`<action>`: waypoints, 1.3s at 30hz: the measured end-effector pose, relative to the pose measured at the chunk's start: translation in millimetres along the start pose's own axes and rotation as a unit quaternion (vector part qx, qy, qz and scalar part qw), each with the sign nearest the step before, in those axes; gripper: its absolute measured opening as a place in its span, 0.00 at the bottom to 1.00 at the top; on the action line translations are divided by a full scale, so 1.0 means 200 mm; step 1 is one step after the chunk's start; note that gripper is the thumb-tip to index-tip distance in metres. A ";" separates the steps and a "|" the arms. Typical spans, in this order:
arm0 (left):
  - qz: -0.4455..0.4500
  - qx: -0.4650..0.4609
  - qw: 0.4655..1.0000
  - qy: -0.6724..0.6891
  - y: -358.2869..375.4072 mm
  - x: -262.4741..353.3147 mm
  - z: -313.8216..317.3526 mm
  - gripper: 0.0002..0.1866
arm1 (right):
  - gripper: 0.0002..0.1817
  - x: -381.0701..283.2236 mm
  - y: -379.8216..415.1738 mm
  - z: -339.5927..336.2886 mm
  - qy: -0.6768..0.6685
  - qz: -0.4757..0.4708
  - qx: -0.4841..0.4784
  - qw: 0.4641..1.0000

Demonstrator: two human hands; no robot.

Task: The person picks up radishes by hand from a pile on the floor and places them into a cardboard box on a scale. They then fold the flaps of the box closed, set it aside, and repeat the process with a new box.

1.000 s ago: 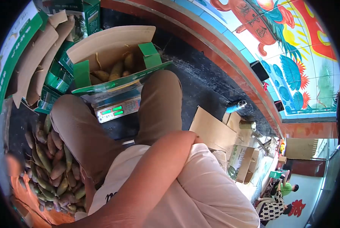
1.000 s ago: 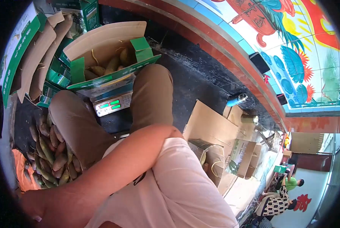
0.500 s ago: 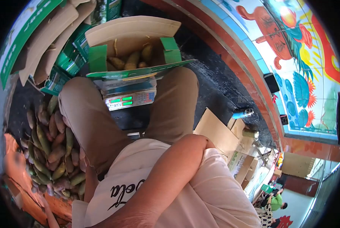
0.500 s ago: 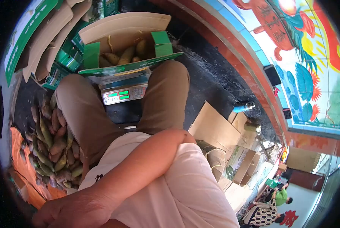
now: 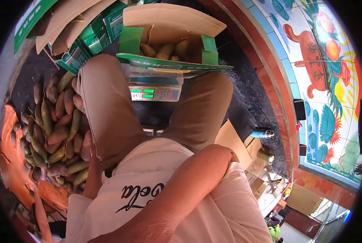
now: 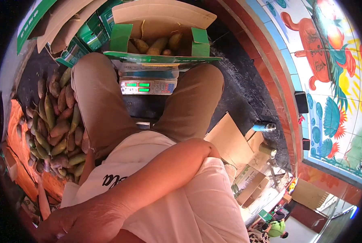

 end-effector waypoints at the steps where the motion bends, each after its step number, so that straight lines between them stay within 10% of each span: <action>1: 0.000 -0.001 1.000 -0.001 0.00 0.00 0.00 0.18 | 0.17 0.03 0.01 -0.03 -0.024 0.011 -0.029 0.999; 15: 0.006 -0.021 1.000 -0.010 0.02 0.04 0.05 0.17 | 0.18 0.04 0.07 -0.08 -0.006 0.067 -0.010 0.998; 24: 0.026 -0.043 0.999 -0.008 0.06 0.08 0.13 0.17 | 0.15 -0.21 0.09 -0.29 0.112 0.192 -0.149 0.963; 27: 0.038 -0.059 0.998 -0.005 0.11 0.09 0.16 0.17 | 0.12 -0.28 0.18 -0.30 0.285 0.126 -0.062 0.948; 34: 0.055 -0.097 0.994 0.008 0.25 0.11 0.25 0.17 | 0.15 -0.60 0.57 -0.44 0.468 -0.103 0.336 0.811; 39: 0.077 -0.097 0.992 0.000 0.24 0.14 0.25 0.16 | 0.15 -0.79 0.84 -0.45 0.651 -0.201 0.455 0.574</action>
Point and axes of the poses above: each hand's wrist, its own y-axis away from the middle knuckle, its own z-axis out of the palm, x = y × z, the point moved 1 cm from there along -y, towards the middle knuckle, and after that the axes turned 10 degrees about -y, right-handed, at the moved point
